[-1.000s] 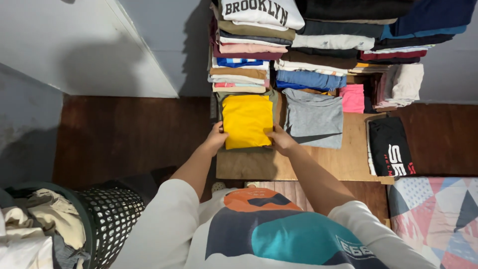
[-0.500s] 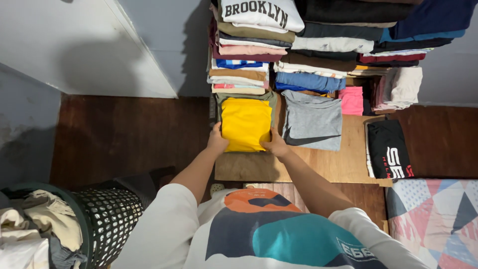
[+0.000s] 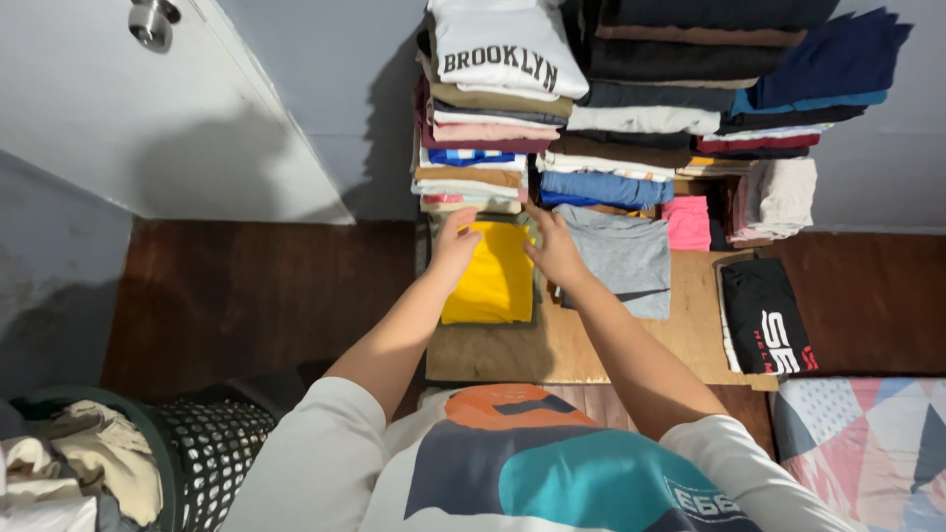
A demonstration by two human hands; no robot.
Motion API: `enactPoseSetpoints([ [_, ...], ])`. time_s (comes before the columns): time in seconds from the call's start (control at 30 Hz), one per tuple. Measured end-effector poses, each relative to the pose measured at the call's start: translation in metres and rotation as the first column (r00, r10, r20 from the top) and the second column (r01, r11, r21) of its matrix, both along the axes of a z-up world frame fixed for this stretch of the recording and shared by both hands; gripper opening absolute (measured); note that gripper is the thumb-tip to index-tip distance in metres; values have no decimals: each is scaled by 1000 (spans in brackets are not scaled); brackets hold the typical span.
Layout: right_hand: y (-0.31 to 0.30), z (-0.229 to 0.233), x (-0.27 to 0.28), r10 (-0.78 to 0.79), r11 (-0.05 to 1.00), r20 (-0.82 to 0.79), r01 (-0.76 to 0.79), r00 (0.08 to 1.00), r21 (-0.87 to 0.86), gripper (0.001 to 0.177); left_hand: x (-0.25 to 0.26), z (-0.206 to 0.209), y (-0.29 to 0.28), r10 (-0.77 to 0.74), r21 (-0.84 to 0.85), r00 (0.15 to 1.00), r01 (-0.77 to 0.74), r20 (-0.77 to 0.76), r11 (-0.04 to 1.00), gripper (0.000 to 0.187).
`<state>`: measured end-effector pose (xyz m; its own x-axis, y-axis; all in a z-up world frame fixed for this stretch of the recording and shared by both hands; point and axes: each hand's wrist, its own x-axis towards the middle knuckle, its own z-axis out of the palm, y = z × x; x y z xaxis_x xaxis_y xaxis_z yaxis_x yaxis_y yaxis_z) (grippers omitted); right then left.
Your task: Organizing and stacking several piles of folded t-shirts on a wooden table.
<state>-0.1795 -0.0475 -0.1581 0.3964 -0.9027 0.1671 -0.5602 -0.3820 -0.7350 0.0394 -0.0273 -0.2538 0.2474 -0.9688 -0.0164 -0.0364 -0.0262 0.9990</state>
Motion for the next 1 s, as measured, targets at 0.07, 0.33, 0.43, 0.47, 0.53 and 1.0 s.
enactPoseSetpoints([
  [0.07,-11,40,13,44,995,63,-38,997,-92,66,-4,39,-17,-54,-99,992,43,-114,994,47],
  [0.33,-63,172,48,36,834,24,-16,999,-551,57,-17,178,-64,-92,-67,938,74,-334,995,45],
  [0.43,-91,190,57,29,817,-50,-52,998,-574,56,-16,199,-80,-116,-51,922,105,-368,993,51],
  [0.47,-101,193,60,32,812,-47,-53,998,-581,56,-16,197,-88,-117,-59,924,103,-365,993,51],
  [0.53,-122,200,65,105,807,-126,-158,986,-569,63,-16,192,-104,-67,-13,842,71,-535,997,58],
  [1.0,-152,211,79,82,936,-296,-176,952,-305,46,-9,168,-141,-121,-67,493,125,-862,990,81],
])
